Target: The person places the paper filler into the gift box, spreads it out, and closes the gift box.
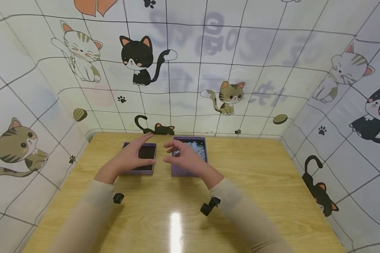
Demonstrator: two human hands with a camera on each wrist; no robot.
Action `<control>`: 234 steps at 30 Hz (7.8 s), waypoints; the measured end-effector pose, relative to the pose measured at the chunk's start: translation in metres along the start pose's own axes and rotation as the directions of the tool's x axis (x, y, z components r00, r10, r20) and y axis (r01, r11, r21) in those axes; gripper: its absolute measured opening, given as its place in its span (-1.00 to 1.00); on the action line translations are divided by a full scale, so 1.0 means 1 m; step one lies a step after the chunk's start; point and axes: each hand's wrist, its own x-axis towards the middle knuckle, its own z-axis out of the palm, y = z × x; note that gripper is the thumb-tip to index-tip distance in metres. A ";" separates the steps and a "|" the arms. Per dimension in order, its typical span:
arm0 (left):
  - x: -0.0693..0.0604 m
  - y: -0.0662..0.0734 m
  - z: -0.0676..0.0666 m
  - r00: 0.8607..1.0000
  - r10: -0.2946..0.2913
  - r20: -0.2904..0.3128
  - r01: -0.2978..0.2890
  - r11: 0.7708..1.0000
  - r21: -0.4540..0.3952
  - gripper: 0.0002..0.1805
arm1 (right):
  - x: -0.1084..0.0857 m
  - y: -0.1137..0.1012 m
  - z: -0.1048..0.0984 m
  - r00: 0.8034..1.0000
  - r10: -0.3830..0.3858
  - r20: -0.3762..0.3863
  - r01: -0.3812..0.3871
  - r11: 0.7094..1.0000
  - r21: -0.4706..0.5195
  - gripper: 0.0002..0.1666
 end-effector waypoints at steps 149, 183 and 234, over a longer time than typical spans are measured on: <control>0.009 0.047 0.065 0.905 0.274 -0.324 -0.357 0.904 -0.233 -0.10 | -0.104 0.075 -0.078 0.830 -0.453 -0.326 0.390 0.888 -0.243 -0.11; 0.017 0.066 0.075 0.856 0.163 -0.490 -0.390 0.826 -0.407 -0.43 | -0.094 0.077 -0.074 0.776 -0.368 -0.512 0.370 0.923 -0.102 -0.41; 0.023 0.059 0.067 0.934 0.234 -0.271 -0.323 0.879 -0.351 0.34 | -0.085 0.062 -0.090 0.946 -0.208 -0.249 0.173 0.973 -0.153 0.71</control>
